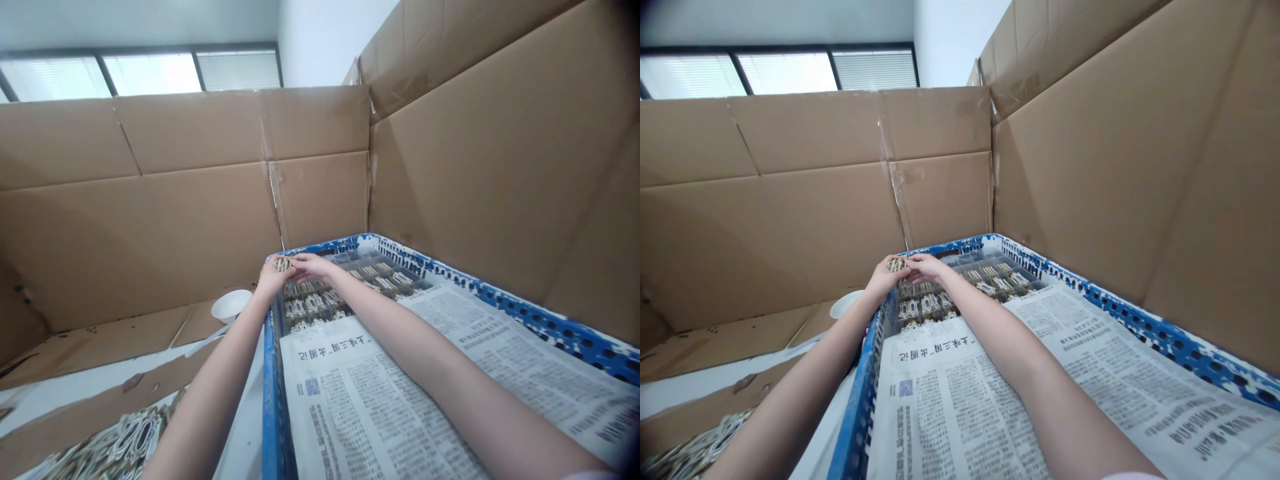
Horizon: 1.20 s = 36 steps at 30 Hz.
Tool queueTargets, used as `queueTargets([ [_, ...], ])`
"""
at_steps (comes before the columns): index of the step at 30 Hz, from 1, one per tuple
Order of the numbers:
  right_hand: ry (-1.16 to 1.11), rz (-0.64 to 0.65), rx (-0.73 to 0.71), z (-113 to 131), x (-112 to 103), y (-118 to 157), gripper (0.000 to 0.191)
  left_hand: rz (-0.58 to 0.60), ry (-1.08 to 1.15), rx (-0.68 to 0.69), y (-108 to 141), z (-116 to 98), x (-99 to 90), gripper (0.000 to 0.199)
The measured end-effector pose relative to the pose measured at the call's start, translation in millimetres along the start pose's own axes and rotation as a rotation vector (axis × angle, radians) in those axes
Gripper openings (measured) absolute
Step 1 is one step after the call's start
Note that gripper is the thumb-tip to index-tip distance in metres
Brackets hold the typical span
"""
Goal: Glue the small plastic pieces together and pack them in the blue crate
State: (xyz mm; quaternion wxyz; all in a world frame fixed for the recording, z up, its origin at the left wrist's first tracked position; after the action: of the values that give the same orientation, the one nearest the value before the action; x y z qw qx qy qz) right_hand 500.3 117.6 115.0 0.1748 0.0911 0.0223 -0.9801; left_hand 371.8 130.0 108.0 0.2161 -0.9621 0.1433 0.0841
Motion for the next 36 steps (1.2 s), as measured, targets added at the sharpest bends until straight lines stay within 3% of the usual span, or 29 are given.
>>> queueTargets([
  [4, 0.025, -0.128, -0.001, -9, -6, -4, 0.012, 0.042, -0.039, -0.026, 0, 0, 2.4, 0.031],
  [10, 0.181, -0.405, 0.102, -31, -15, -12, 0.015, -0.128, -0.008, -0.109, 0, 4, -1.0, 0.033],
  [16, 0.372, -0.44, 0.186, -49, -16, -17, 0.023, -0.078, 0.034, -0.131, 2, 0, 1.6, 0.032],
  [26, 0.676, -0.485, 0.133, -43, -3, -10, 0.014, -0.06, 0.014, -0.096, 3, 1, 3.6, 0.029],
  [32, 0.686, -0.488, 0.156, -43, -3, -4, 0.006, -0.07, -0.003, -0.084, 1, 6, 1.4, 0.026],
  [36, 0.596, -0.47, 0.093, -25, -5, -3, 0.011, -0.083, -0.005, -0.105, -1, 7, 0.0, 0.026],
])
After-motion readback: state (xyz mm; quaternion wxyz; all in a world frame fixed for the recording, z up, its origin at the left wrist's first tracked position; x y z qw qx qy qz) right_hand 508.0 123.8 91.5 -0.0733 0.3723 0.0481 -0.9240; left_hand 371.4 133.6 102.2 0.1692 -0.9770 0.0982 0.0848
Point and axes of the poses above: each hand's wrist, its own y-axis away from the middle knuckle, its own x-axis out of the palm, z = x × y, the point moved 1 cm from there along -y, towards the middle knuckle, and after that the axes turned 8 degrees about z, right-handed, at the moved point
